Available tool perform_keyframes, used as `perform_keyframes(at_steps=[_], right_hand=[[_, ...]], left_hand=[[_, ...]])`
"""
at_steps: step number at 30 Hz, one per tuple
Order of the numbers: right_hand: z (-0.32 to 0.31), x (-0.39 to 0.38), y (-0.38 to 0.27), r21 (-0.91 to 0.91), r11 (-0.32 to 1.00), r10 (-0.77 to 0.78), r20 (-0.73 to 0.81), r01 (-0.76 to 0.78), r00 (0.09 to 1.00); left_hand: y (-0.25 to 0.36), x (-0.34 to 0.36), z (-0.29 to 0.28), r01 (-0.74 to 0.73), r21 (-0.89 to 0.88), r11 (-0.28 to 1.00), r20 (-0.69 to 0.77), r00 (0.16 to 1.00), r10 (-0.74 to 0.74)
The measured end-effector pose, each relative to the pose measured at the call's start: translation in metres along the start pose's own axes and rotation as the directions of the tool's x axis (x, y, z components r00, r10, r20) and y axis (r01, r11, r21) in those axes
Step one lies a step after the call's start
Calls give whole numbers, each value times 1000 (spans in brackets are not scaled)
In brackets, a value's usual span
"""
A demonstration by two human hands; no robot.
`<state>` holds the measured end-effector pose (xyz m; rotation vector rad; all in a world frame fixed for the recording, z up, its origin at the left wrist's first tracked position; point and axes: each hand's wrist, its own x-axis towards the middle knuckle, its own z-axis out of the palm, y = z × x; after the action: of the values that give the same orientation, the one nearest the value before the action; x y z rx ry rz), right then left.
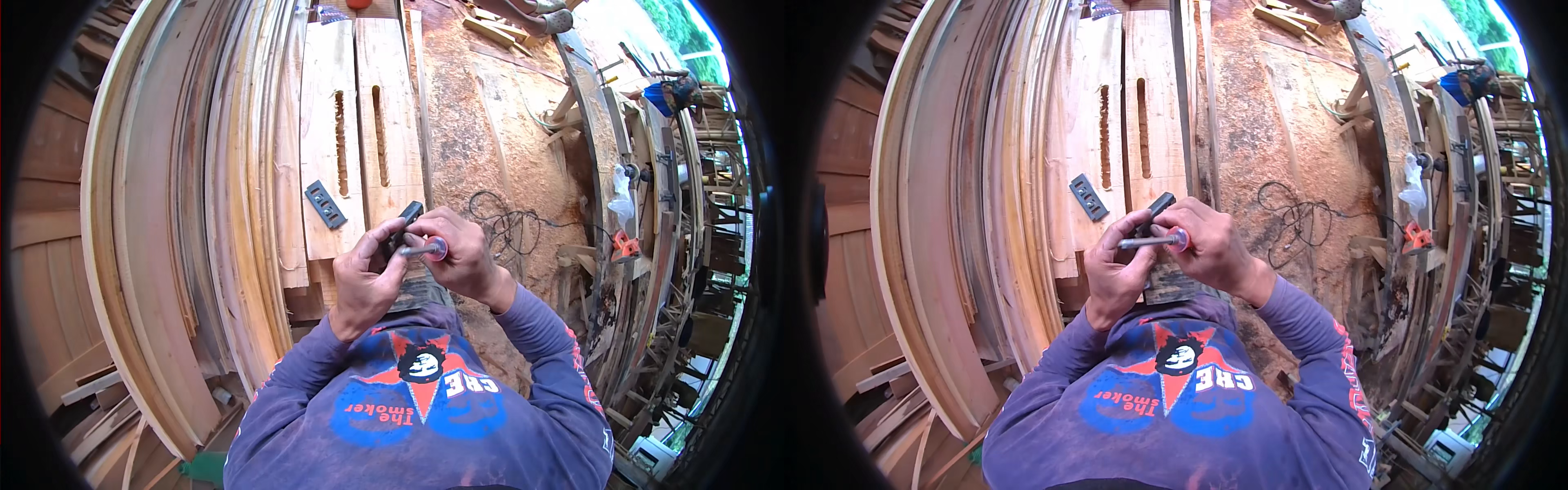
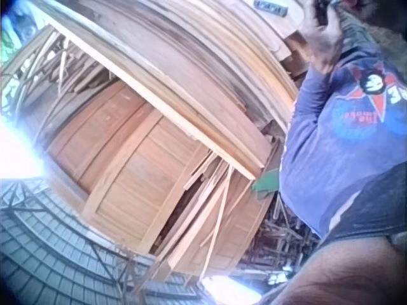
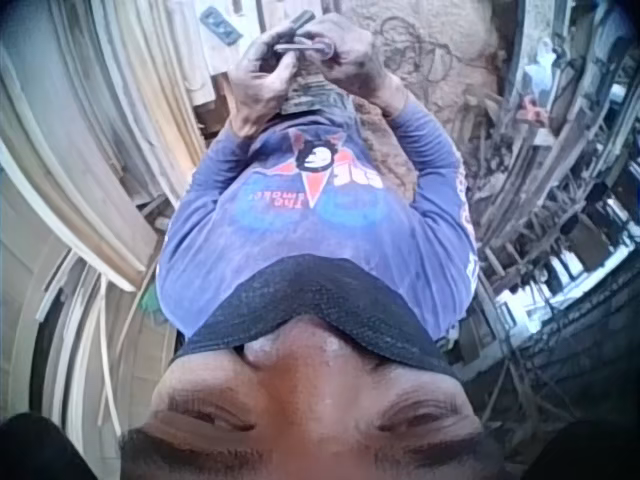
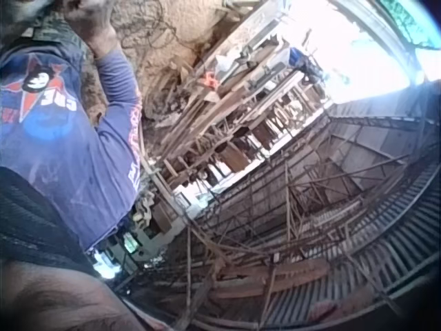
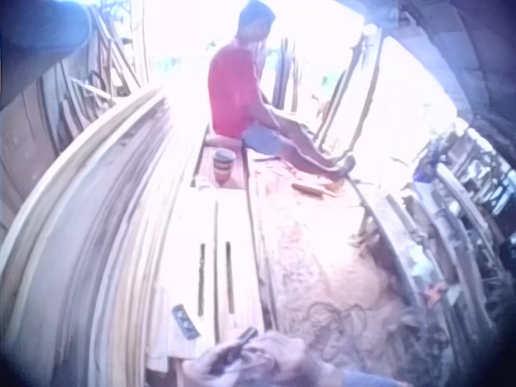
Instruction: The person disassembles a blade clamp using a screwdriver, fetches an electric hand planer, and mounts the blade clamp onto the planer drum by hand.
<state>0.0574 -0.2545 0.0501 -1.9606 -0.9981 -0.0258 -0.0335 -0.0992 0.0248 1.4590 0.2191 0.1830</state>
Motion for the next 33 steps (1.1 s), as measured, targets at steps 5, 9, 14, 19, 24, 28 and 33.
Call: perform_keyframes(at_steps=[5,9,14,19,24,28,33], right_hand=[[2,0,-1,-148,981,-125,-7,122,992],[6,-2,-3,-215,960,-187,-26,177,982],[6,-4,-6,-227,961,-184,-85,160,979],[4,-4,-5,-241,951,-212,-46,195,976],[-2,0,-7,-265,943,-218,-27,204,976],[-3,6,-11,-287,937,-212,-11,200,977],[-2,12,-12,-310,926,-221,22,217,975]], left_hand=[[-7,3,4,-36,-53,998,-20,999,35],[-5,3,6,-27,-84,996,-35,999,24],[-2,1,4,-56,-96,994,-36,998,53],[-2,0,6,-82,-166,983,-77,995,70],[14,0,-1,-73,1,997,3,997,73],[6,0,2,-86,-43,995,-14,996,85],[-7,-2,1,-58,-76,995,21,998,60]])
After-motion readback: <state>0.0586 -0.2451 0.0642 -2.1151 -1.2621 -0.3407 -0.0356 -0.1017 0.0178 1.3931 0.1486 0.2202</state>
